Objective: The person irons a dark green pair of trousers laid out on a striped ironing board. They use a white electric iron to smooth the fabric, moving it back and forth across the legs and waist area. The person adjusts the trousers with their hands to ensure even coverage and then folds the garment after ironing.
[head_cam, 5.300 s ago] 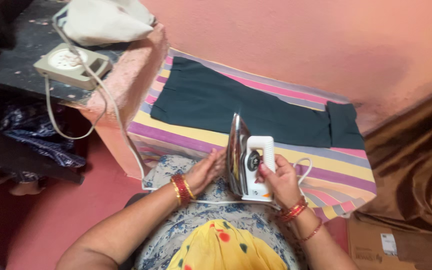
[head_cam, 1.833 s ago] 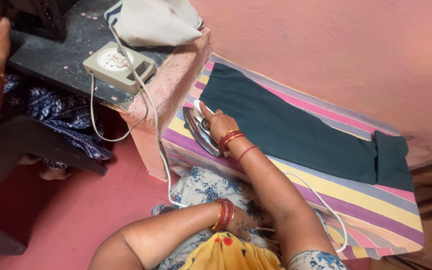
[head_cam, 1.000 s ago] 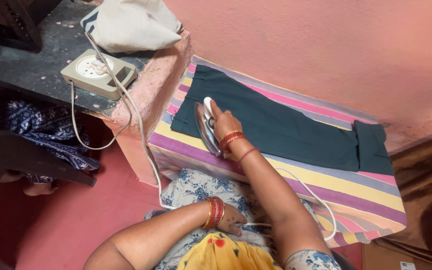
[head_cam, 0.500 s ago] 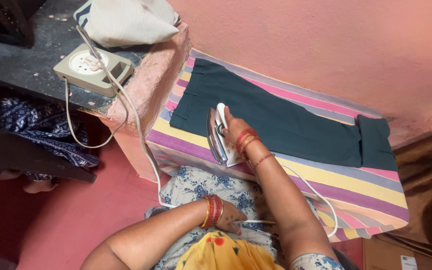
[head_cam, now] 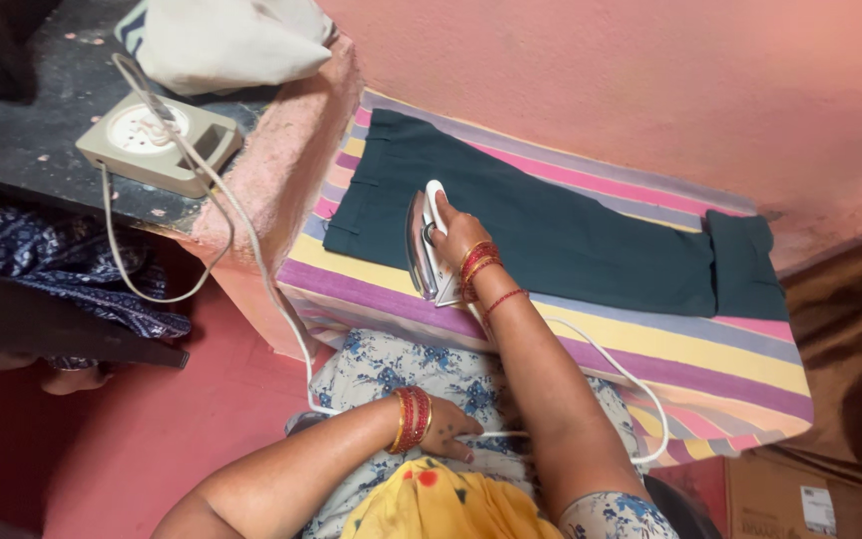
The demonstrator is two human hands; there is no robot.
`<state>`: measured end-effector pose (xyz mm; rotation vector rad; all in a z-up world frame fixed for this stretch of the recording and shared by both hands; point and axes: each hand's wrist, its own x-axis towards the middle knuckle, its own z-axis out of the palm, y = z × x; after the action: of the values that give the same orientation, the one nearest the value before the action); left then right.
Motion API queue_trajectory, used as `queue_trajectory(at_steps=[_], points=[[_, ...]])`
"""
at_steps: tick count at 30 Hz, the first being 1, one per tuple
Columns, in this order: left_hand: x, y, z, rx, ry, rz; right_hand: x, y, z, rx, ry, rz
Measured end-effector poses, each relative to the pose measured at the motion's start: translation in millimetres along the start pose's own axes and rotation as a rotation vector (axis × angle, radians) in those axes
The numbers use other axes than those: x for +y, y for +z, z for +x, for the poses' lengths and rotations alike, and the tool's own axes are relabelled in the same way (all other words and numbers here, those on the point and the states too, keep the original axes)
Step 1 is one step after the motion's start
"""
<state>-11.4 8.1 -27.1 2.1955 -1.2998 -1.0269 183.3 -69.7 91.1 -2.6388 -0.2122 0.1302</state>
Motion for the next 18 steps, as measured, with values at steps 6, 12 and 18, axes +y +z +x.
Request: queue_trajectory(at_steps=[6, 12, 18], points=[[0.3, -1.2, -1.7, 0.000, 0.006, 0.003, 20.1, -0.9, -25.1, 0.046, -0.001, -0.029], [4.7, -4.3, -4.5, -0.028, -0.048, 0.002, 38.1, -6.2, -53.3, 0.064, 0.075, -0.008], [3.2, -5.8, -2.5, -0.032, -0.044, -0.020, 39.1, -8.8, -57.7, 0.196, -0.012, 0.136]])
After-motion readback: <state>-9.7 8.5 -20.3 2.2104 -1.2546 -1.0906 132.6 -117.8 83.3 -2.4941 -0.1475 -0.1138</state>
